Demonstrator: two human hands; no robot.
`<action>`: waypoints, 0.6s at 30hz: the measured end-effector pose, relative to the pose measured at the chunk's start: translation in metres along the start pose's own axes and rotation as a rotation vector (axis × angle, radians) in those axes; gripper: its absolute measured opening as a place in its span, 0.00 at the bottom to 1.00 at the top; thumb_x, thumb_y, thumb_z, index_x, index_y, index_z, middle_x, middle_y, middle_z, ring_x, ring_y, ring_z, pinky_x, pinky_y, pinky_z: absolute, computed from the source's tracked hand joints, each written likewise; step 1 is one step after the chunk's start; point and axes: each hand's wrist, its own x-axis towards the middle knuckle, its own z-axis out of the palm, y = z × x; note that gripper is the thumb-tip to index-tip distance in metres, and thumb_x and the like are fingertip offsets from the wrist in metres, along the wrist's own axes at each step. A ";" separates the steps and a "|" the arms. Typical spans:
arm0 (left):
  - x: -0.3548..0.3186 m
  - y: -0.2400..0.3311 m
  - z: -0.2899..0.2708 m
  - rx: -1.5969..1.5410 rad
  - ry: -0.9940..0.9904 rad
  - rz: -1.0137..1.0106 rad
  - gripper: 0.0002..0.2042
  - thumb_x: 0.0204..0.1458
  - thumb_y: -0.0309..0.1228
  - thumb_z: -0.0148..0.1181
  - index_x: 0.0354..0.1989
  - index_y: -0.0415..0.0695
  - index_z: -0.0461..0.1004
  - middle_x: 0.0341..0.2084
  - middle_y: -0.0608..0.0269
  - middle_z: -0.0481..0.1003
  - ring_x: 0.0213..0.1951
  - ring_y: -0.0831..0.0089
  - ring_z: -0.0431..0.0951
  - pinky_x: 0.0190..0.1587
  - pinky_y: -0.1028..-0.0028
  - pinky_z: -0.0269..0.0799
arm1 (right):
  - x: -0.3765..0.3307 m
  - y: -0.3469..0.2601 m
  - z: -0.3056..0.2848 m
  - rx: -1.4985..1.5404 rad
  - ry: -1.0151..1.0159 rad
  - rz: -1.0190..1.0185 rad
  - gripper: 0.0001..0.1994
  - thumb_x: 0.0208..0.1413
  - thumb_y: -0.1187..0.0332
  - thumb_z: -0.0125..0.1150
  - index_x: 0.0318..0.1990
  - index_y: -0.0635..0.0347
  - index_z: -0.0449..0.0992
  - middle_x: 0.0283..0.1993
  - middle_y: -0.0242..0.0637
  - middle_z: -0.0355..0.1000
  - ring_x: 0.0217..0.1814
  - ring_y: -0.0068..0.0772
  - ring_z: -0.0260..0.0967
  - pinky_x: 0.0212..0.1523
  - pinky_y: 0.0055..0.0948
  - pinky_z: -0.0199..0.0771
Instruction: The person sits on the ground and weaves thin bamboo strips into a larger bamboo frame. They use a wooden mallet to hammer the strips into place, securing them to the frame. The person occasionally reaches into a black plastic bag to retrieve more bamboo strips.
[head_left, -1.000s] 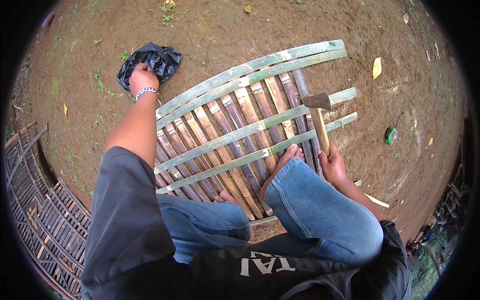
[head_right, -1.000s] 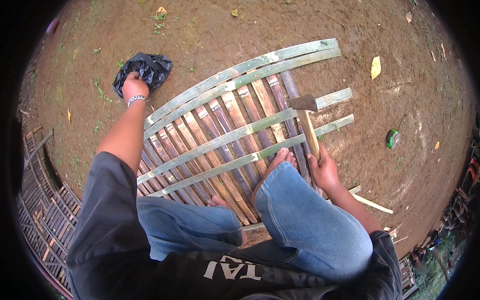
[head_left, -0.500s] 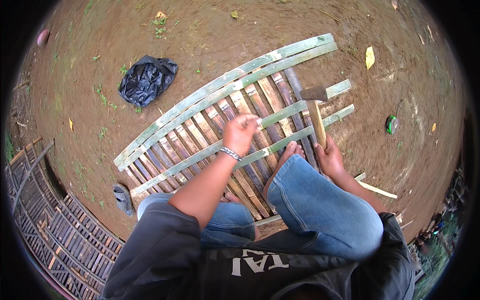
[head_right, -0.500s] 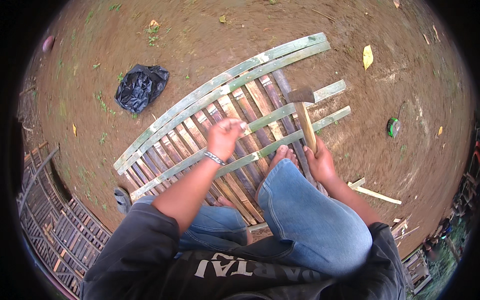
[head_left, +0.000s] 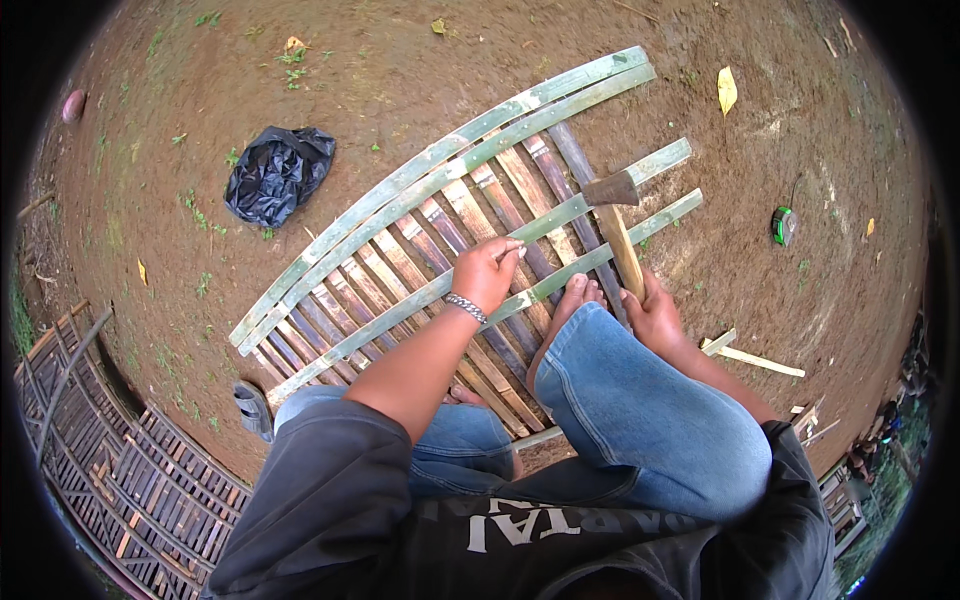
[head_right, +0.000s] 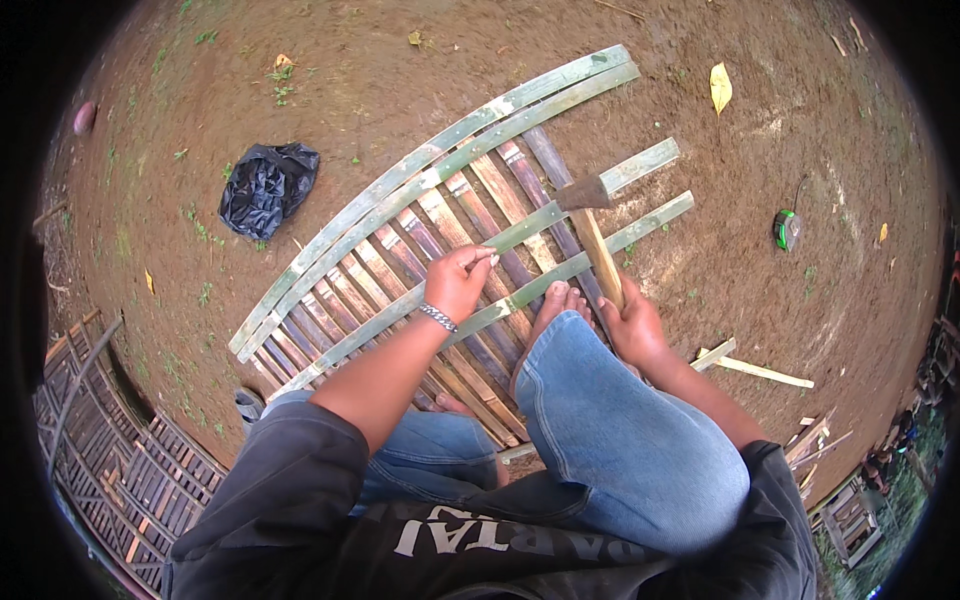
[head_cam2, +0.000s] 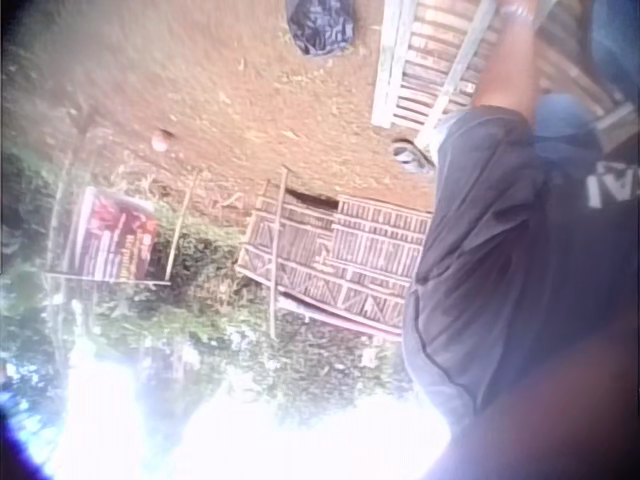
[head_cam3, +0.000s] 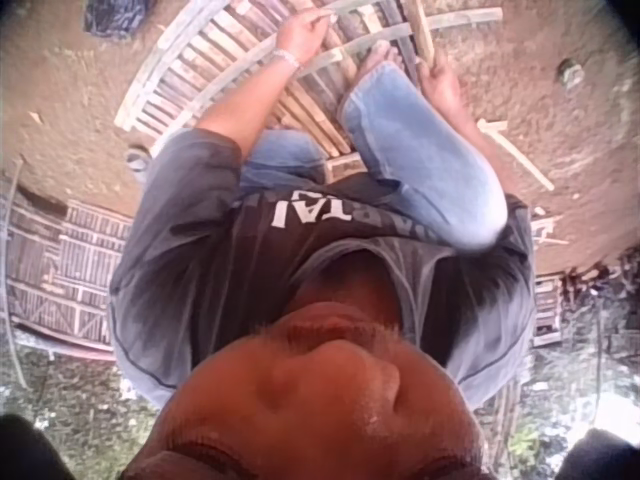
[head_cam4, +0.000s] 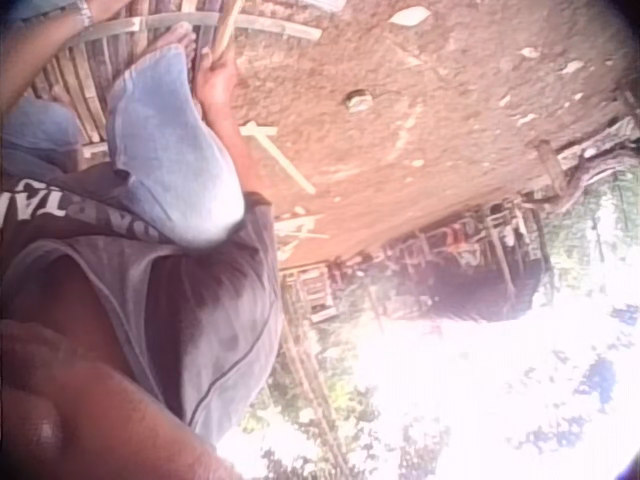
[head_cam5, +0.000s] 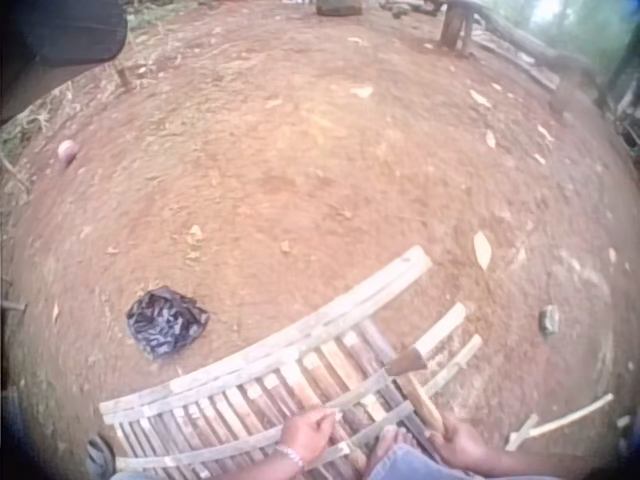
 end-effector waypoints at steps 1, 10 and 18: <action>0.002 -0.001 0.002 0.025 0.028 0.066 0.07 0.57 0.31 0.66 0.39 0.43 0.85 0.35 0.52 0.84 0.37 0.59 0.86 0.43 0.64 0.80 | -0.001 0.001 0.001 0.009 -0.021 -0.011 0.25 0.64 0.64 0.61 0.67 0.59 0.67 0.49 0.60 0.79 0.53 0.57 0.80 0.53 0.44 0.78; 0.022 -0.018 0.017 0.132 0.206 0.331 0.04 0.52 0.28 0.70 0.34 0.43 0.86 0.32 0.58 0.82 0.35 0.59 0.81 0.39 0.63 0.76 | -0.007 -0.015 0.001 0.073 -0.178 -0.025 0.23 0.65 0.66 0.61 0.67 0.57 0.68 0.49 0.56 0.80 0.52 0.52 0.81 0.53 0.42 0.79; 0.021 -0.021 0.020 0.134 0.226 0.309 0.03 0.49 0.26 0.71 0.31 0.42 0.85 0.32 0.60 0.79 0.35 0.59 0.80 0.39 0.62 0.75 | -0.007 -0.011 0.002 0.097 -0.254 -0.049 0.23 0.66 0.67 0.60 0.67 0.59 0.68 0.52 0.56 0.79 0.55 0.53 0.79 0.55 0.43 0.78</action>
